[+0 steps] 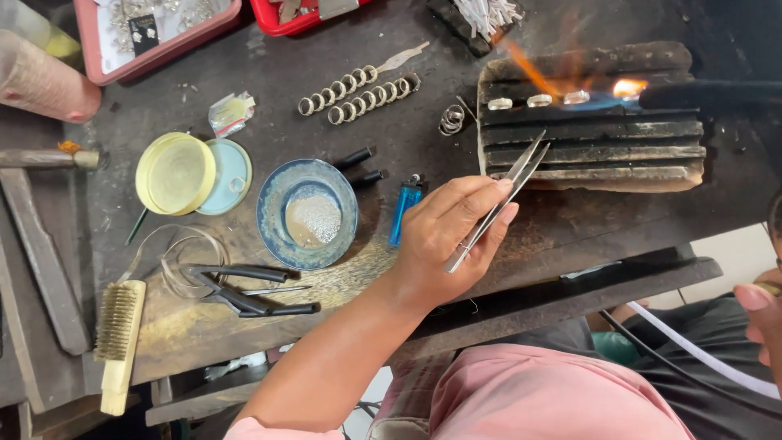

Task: Soldering small jewelry components on a grooved block using a blowtorch and tweezers.

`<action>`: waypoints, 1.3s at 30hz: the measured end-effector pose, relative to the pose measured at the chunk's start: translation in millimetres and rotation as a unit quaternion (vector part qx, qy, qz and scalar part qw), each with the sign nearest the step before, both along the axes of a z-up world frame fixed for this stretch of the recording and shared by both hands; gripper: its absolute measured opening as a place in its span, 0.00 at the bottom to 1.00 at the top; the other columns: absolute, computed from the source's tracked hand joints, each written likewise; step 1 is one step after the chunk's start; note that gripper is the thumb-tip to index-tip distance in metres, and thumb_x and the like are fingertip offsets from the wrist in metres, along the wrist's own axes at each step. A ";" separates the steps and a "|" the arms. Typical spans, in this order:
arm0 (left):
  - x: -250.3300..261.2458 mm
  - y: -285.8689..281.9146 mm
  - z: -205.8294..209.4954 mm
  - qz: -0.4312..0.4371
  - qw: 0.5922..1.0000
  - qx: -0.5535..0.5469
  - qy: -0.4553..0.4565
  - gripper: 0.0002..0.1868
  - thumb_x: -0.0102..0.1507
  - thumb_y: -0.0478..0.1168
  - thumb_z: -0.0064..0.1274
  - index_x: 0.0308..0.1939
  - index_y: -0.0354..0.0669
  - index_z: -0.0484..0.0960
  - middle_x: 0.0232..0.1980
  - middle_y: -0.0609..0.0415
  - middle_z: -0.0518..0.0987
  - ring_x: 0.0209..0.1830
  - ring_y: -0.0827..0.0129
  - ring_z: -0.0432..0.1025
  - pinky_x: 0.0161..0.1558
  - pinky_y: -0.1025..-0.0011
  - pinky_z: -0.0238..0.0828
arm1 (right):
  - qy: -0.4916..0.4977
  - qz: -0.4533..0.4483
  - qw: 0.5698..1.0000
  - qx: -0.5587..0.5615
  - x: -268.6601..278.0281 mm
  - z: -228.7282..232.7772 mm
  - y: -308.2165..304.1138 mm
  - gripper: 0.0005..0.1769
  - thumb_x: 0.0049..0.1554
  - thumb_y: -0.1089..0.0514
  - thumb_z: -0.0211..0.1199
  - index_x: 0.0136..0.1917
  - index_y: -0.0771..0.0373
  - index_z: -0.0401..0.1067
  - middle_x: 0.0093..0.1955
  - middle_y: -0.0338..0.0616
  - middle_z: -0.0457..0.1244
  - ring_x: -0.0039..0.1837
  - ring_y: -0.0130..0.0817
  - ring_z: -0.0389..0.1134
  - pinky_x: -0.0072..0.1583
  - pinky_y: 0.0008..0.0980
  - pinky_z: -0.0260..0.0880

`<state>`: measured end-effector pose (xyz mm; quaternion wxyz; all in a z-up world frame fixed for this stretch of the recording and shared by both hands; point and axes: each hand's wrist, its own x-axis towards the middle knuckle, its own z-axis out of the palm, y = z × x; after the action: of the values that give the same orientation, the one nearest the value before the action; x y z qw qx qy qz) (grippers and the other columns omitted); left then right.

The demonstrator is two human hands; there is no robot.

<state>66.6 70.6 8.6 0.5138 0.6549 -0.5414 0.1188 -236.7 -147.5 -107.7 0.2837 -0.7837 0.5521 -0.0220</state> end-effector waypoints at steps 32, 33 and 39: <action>0.7 -3.2 -3.6 0.010 1.000 0.013 -0.019 0.08 0.60 0.32 0.48 0.42 0.35 0.72 0.38 0.46 0.73 0.34 0.63 0.72 0.38 0.72 0.73 | -0.064 0.103 0.988 -0.097 53.8 128.6 55.6 0.15 0.55 0.54 0.54 0.41 0.71 0.62 0.25 0.46 0.48 0.26 0.33 0.48 0.33 0.30 0.46; 0.6 -3.4 -3.2 0.007 1.000 0.010 -0.016 0.08 0.59 0.32 0.48 0.42 0.34 0.72 0.38 0.46 0.74 0.34 0.62 0.73 0.38 0.72 0.73 | -0.057 0.108 0.988 -0.096 54.5 130.7 55.7 0.14 0.55 0.54 0.54 0.41 0.70 0.62 0.23 0.45 0.47 0.25 0.33 0.47 0.32 0.31 0.45; 0.4 -3.0 -2.6 0.004 1.000 0.005 -0.001 0.07 0.59 0.32 0.47 0.41 0.34 0.72 0.38 0.46 0.74 0.34 0.62 0.73 0.38 0.72 0.73 | -0.025 0.146 0.980 -0.131 51.2 133.7 53.4 0.15 0.57 0.52 0.51 0.41 0.70 0.62 0.24 0.45 0.48 0.25 0.34 0.46 0.33 0.30 0.45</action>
<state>67.0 67.6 5.9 0.5096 0.6592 -0.5400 0.1189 -185.5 -94.1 26.0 0.1925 -0.8855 0.4168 -0.0715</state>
